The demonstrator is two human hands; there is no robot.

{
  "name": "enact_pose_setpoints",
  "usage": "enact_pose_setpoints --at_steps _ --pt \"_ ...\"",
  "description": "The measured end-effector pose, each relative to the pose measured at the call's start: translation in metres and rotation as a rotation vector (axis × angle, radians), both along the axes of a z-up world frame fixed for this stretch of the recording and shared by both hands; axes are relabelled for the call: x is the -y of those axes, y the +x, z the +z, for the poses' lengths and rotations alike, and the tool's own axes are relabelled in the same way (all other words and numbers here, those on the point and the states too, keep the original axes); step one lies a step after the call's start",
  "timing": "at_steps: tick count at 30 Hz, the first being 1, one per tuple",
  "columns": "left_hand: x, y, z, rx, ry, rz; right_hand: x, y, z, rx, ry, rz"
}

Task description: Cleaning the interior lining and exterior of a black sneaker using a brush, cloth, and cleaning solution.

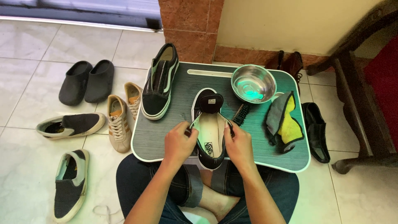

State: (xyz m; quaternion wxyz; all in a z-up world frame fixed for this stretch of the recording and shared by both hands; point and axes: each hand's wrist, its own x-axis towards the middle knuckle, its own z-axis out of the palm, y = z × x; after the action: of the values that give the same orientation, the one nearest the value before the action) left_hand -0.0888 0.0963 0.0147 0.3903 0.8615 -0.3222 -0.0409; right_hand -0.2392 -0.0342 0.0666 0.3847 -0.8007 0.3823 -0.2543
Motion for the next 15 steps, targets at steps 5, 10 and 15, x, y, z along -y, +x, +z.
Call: enact_pose_setpoints --at_steps 5,10,15 --pt "-0.001 0.006 -0.016 -0.143 -0.041 0.096 0.025 -0.009 -0.051 -0.001 0.085 -0.067" --pt "0.002 0.001 -0.012 -0.211 -0.178 0.065 0.020 -0.012 -0.034 -0.004 0.068 -0.026" --pt "0.001 0.014 -0.049 -0.376 -0.480 -0.235 0.027 -0.042 -0.030 0.028 -0.250 0.043"
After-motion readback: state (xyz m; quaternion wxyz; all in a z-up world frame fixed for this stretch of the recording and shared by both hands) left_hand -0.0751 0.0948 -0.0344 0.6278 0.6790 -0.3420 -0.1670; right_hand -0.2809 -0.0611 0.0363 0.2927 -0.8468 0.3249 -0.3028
